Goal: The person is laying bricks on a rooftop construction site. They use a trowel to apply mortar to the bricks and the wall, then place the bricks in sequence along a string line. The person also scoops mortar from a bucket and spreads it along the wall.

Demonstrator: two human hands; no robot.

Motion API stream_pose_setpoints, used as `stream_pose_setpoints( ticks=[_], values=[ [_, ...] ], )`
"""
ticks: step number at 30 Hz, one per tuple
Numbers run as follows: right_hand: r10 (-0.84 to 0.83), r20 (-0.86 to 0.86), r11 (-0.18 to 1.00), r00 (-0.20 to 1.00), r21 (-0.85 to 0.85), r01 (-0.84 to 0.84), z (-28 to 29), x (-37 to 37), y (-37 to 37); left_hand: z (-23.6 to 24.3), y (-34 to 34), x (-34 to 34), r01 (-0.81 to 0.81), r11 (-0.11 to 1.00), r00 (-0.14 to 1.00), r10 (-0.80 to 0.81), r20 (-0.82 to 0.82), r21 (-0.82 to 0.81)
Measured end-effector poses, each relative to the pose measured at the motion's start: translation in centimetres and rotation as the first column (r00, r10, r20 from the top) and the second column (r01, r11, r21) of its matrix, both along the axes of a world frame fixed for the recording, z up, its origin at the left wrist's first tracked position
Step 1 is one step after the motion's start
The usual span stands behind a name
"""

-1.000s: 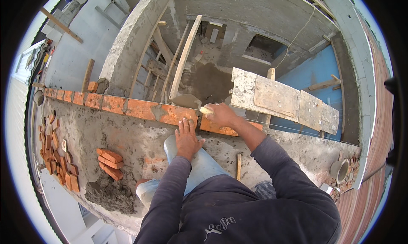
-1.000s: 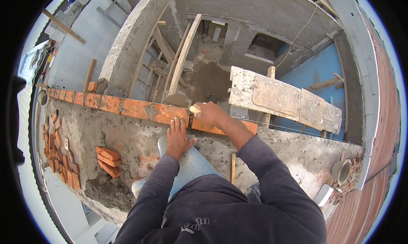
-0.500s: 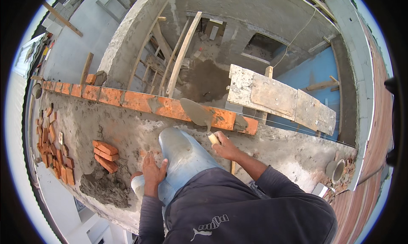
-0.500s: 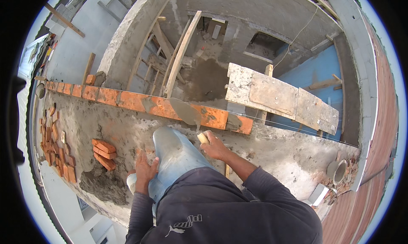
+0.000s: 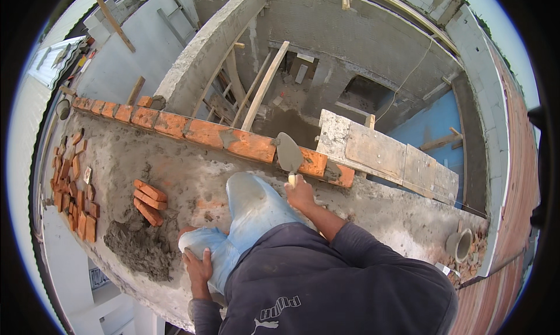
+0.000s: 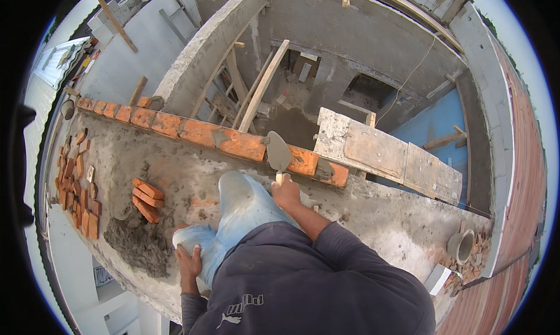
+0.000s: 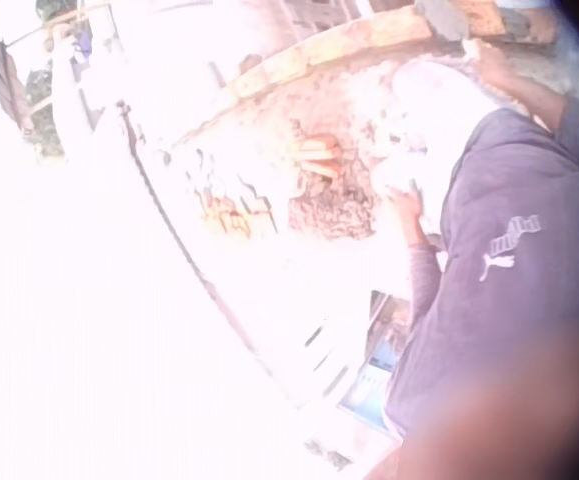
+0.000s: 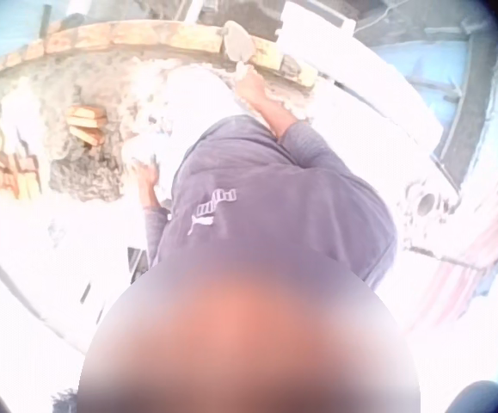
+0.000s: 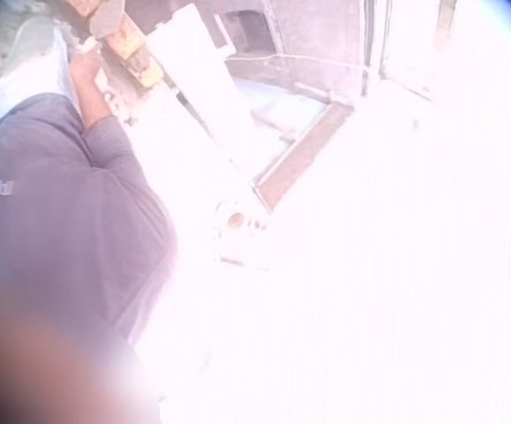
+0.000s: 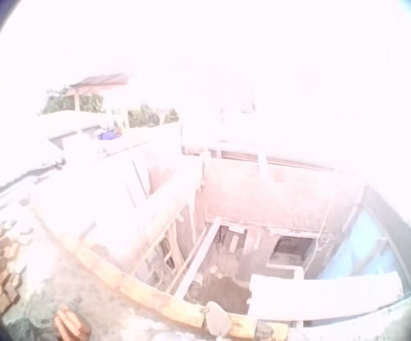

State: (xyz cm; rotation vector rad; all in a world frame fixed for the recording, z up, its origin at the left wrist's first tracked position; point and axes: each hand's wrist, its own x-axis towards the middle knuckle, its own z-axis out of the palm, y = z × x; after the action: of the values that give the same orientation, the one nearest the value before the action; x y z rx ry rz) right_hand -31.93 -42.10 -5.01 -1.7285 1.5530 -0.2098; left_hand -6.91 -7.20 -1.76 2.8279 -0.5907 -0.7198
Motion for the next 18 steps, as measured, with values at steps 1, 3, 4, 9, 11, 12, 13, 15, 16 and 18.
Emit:
stream_pose_setpoints(
  ticks=[1, 3, 4, 9, 11, 12, 13, 15, 16, 18],
  values=[
    [0.008, -0.023, 0.999, 1.000, -0.042, -0.009, 0.2, 0.3, 0.2, 0.2, 0.4, 0.0, -0.017, 0.999, 1.000, 0.017, -0.019, -0.032],
    [-0.024, -0.060, 1.000, 0.998, -0.016, 0.023, 0.7, -0.8, 1.0, 0.5, 1.3, -0.2, -0.027, 0.994, 0.999, 0.023, -0.041, -0.103],
    [-0.071, -0.047, 0.997, 0.996, -0.015, 0.070, 0.9, -2.0, 1.5, 0.5, 1.7, -0.3, -0.032, 0.992, 0.999, 0.027, -0.042, -0.123],
    [-0.445, 0.054, 0.871, 0.894, 0.259, 0.418, 0.4, -12.2, 4.4, -0.5, 2.6, -0.2, -0.031, 0.983, 1.000, 0.030, -0.011, -0.184],
    [-0.443, -0.059, 0.876, 0.894, 0.184, 0.446, -0.6, -15.5, 5.2, -0.8, 2.8, 0.3, -0.008, 0.984, 1.000, 0.004, -0.021, -0.178],
    [-0.469, -0.120, 0.859, 0.875, 0.168, 0.483, -1.1, -16.7, 5.3, -0.9, 2.9, 0.5, 0.000, 0.984, 1.000, -0.004, -0.023, -0.178],
    [-0.471, -0.084, 0.858, 0.878, 0.187, 0.478, -1.7, -17.5, 5.1, -0.9, 3.0, 0.6, 0.004, 0.984, 1.000, -0.007, -0.020, -0.179],
    [-0.536, -0.088, 0.797, 0.840, 0.275, 0.537, -2.6, -18.3, 4.3, -0.9, 3.0, 0.8, 0.004, 0.985, 0.999, -0.011, -0.037, -0.173],
    [-0.482, -0.062, 0.829, 0.874, 0.293, 0.477, -2.9, -18.3, 3.7, -0.8, 3.0, 0.8, 0.003, 0.985, 0.999, -0.010, -0.038, -0.171],
    [-0.423, -0.072, 0.839, 0.903, 0.347, 0.420, -3.2, -17.9, 2.5, -0.7, 3.0, 0.7, 0.010, 0.985, 0.999, -0.017, -0.038, -0.172]
  ],
)
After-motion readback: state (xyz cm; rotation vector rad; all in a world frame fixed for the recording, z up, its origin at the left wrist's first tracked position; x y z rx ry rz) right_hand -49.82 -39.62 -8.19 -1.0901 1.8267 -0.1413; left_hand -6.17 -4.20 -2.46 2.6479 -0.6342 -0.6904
